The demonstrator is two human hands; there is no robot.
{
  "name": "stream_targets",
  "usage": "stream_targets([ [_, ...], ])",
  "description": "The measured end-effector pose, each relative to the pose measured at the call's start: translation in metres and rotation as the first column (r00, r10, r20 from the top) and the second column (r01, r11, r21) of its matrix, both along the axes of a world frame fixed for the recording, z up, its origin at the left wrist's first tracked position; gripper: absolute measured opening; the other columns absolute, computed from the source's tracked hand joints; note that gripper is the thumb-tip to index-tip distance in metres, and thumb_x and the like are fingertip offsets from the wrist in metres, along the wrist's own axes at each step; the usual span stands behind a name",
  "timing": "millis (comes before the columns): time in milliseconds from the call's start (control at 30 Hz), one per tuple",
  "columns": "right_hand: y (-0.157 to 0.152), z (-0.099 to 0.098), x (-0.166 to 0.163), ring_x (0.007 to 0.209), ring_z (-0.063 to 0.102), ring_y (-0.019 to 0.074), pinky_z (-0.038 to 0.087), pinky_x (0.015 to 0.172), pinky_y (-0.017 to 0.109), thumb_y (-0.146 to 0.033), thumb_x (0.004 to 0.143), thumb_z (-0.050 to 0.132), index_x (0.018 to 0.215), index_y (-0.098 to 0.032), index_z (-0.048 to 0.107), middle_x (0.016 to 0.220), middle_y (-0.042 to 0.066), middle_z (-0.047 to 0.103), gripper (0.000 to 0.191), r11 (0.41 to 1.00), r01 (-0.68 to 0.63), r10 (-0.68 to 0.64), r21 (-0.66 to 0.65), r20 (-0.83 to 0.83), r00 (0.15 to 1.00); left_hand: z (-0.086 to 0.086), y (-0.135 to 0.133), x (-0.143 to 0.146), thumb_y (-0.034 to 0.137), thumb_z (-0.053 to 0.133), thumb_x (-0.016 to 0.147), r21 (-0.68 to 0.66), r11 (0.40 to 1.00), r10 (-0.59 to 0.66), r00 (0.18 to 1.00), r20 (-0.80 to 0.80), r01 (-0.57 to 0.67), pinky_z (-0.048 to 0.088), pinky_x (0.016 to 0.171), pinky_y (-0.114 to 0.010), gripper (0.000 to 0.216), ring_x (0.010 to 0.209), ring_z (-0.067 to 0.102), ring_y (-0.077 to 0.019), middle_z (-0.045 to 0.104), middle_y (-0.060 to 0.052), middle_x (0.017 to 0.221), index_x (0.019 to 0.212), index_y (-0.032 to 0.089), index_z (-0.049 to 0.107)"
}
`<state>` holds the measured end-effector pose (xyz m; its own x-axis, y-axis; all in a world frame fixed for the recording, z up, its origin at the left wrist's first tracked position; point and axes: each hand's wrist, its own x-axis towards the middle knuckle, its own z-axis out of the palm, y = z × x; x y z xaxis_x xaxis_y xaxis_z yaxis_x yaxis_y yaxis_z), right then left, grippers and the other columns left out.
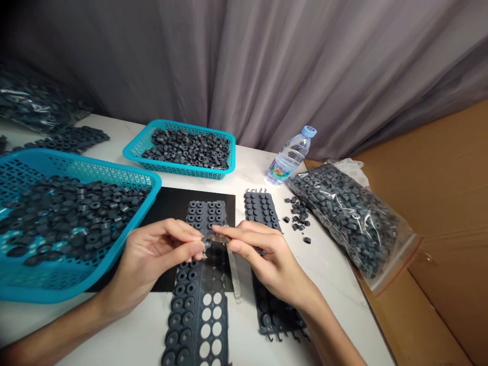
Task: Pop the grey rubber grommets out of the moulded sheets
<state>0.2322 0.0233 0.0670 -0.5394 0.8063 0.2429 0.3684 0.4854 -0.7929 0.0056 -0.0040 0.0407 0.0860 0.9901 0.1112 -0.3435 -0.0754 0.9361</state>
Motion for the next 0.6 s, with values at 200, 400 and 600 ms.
stream_targets([
  [200,-0.0003,-0.0027,0.0008,0.068,0.053,0.0147,0.045,0.066,0.028,-0.029,0.106,0.056,0.132,-0.025,0.073,0.076,0.002,0.062,0.031,1.000,-0.019,0.019,0.002,-0.003,1.000,-0.0032,0.0011,-0.0005,0.012,0.083,0.081,0.002,1.000,-0.004,1.000,-0.017,0.004,0.060,0.067,-0.016,0.010,0.067,0.074,-0.0100,0.078,0.000,0.083,0.077,0.019,0.077],
  [400,-0.0006,-0.0027,0.0013,0.069,0.054,0.0146,0.044,0.068,0.028,-0.028,0.106,0.057,0.132,-0.026,0.073,0.077,0.002,0.062,0.031,1.000,-0.017,0.017,-0.009,-0.001,1.000,-0.0030,0.0011,-0.0002,0.012,0.083,0.081,0.007,1.000,-0.002,1.000,-0.017,0.002,0.060,0.066,-0.016,0.010,0.066,0.074,-0.0101,0.077,0.000,0.082,0.076,0.019,0.077],
  [600,-0.0015,-0.0026,0.0015,0.070,0.054,0.0146,0.044,0.068,0.027,-0.027,0.106,0.057,0.132,-0.026,0.073,0.077,0.001,0.062,0.031,1.000,-0.008,0.008,-0.020,0.004,1.000,-0.0009,0.0011,-0.0002,0.011,0.083,0.079,0.005,1.000,0.010,1.000,-0.025,-0.009,0.060,0.066,-0.016,0.011,0.066,0.074,-0.0103,0.077,-0.001,0.082,0.075,0.018,0.077],
])
